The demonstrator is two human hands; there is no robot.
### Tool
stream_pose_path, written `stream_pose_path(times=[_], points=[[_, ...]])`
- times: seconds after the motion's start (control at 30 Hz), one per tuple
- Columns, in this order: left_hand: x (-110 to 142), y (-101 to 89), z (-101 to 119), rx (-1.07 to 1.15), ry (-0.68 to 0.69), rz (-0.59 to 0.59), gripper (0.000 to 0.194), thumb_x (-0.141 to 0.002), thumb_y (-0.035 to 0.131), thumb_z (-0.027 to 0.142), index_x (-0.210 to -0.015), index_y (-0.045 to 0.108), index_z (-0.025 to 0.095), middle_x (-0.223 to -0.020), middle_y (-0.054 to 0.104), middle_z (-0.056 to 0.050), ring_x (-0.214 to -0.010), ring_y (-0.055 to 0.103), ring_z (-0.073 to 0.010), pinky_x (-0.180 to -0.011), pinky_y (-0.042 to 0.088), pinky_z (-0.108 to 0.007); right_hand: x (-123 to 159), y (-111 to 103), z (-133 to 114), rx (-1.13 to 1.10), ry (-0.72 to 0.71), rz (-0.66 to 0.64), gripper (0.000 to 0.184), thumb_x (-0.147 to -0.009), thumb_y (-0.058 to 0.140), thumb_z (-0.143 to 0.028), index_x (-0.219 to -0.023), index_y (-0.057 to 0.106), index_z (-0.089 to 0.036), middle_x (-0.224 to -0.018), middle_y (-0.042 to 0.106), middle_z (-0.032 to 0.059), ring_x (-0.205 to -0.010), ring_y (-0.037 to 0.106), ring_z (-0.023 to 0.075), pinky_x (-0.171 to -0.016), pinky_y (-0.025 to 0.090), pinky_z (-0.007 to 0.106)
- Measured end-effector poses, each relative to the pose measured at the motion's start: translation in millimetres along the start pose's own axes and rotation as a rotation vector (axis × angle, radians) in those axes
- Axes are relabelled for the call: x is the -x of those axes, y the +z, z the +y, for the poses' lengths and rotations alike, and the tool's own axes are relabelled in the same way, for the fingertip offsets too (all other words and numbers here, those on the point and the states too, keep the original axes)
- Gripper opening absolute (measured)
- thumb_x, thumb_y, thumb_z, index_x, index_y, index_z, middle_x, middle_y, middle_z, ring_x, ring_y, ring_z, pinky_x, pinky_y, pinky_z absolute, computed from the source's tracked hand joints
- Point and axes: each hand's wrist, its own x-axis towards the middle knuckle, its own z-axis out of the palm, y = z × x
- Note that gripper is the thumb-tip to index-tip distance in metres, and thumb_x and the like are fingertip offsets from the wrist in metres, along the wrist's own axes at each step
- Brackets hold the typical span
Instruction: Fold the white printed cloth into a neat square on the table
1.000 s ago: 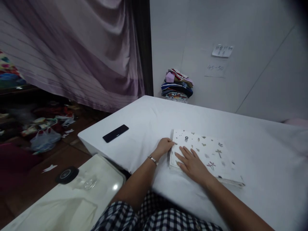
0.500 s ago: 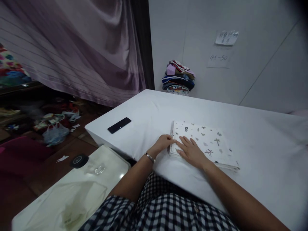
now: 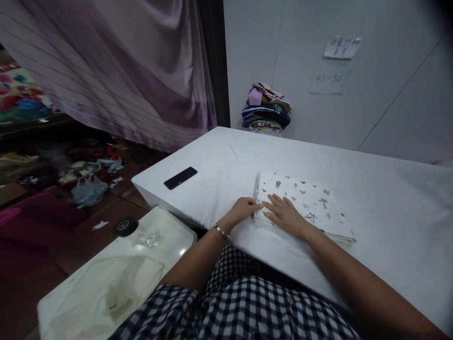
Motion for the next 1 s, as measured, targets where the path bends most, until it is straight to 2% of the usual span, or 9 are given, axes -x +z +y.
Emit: stream_pose_path(times=[0.07, 0.17, 0.27, 0.33, 0.5, 0.63, 0.83, 1.0], points=[[3, 0.2, -1, -0.007, 0.008, -0.01, 0.035, -0.064, 0.063, 0.048, -0.06, 0.053, 0.015, -0.055, 0.044, 0.005, -0.054, 0.037, -0.0082, -0.052, 0.028, -0.022, 2, -5, -1, -0.057, 0.005, -0.003, 0.057, -0.09, 0.027, -0.056, -0.135, 0.04, -0.025, -0.146, 0.028, 0.0102, -0.135, 0.02, 0.0271, -0.106, 0.018, 0.052], [4, 0.6, -4, 0.001, 0.008, 0.001, 0.032, -0.064, 0.063, 0.044, -0.059, 0.053, 0.015, -0.055, 0.044, 0.005, -0.055, 0.037, -0.0081, -0.052, 0.029, -0.022, 4, -10, -7, -0.117, -0.05, 0.08, 0.052, -0.088, 0.036, -0.054, -0.129, 0.047, -0.023, -0.139, 0.04, 0.0108, -0.13, 0.03, 0.0267, -0.104, 0.022, 0.051], [6, -0.3, -6, 0.036, -0.016, 0.004, 0.033, -0.069, 0.058, 0.045, -0.057, 0.053, 0.014, -0.052, 0.043, 0.005, -0.052, 0.036, -0.0078, -0.051, 0.028, -0.021, 3, -9, -17, -0.149, -0.14, 0.202, 0.039, -0.087, 0.046, -0.046, -0.113, 0.058, -0.02, -0.12, 0.056, 0.0109, -0.112, 0.048, 0.0237, -0.096, 0.035, 0.042], [9, -1.2, -6, 0.07, -0.036, -0.009, 0.035, -0.072, 0.053, 0.045, -0.055, 0.052, 0.015, -0.049, 0.041, 0.005, -0.05, 0.034, -0.0075, -0.049, 0.027, -0.021, 0, -6, -23, -0.15, -0.15, 0.247, 0.031, -0.086, 0.049, -0.043, -0.102, 0.061, -0.019, -0.104, 0.061, 0.0096, -0.098, 0.053, 0.0219, -0.086, 0.041, 0.038], [19, 0.7, -10, 0.191, -0.066, 0.008, 0.022, -0.07, 0.058, 0.036, -0.068, 0.059, 0.014, -0.052, 0.045, 0.006, -0.048, 0.036, -0.0064, -0.047, 0.029, -0.02, -7, 0, -32, -0.092, -0.133, 0.247, 0.021, -0.088, 0.048, -0.035, -0.09, 0.061, -0.018, -0.087, 0.06, 0.0073, -0.085, 0.052, 0.0208, -0.074, 0.041, 0.035], [22, 5.2, -14, 0.237, -0.08, 0.045, 0.017, -0.068, 0.06, 0.031, -0.072, 0.058, 0.015, -0.055, 0.049, 0.005, -0.048, 0.04, -0.006, -0.047, 0.033, -0.019, -7, -1, -34, -0.174, -0.143, 0.263, 0.023, -0.091, 0.042, -0.029, -0.086, 0.062, -0.019, -0.081, 0.059, 0.005, -0.08, 0.052, 0.0176, -0.073, 0.041, 0.031], [23, 5.2, -16, 0.231, -0.079, 0.029, 0.015, -0.071, 0.055, 0.03, -0.072, 0.058, 0.015, -0.053, 0.048, 0.005, -0.046, 0.043, -0.0067, -0.045, 0.033, -0.019, -6, 1, -43, -0.207, -0.133, 0.316, 0.025, -0.092, 0.038, -0.027, -0.081, 0.06, -0.019, -0.08, 0.059, 0.0052, -0.078, 0.052, 0.0176, -0.071, 0.043, 0.031], [23, 3.5, -20, 0.241, -0.069, 0.01, 0.018, -0.07, 0.054, 0.03, -0.075, 0.061, 0.014, -0.051, 0.048, 0.005, -0.045, 0.042, -0.0065, -0.047, 0.033, -0.02, -5, 5, -44, -0.237, -0.121, 0.368, 0.028, -0.093, 0.035, -0.029, -0.085, 0.061, -0.02, -0.083, 0.06, 0.0063, -0.081, 0.054, 0.0178, -0.073, 0.044, 0.031]])
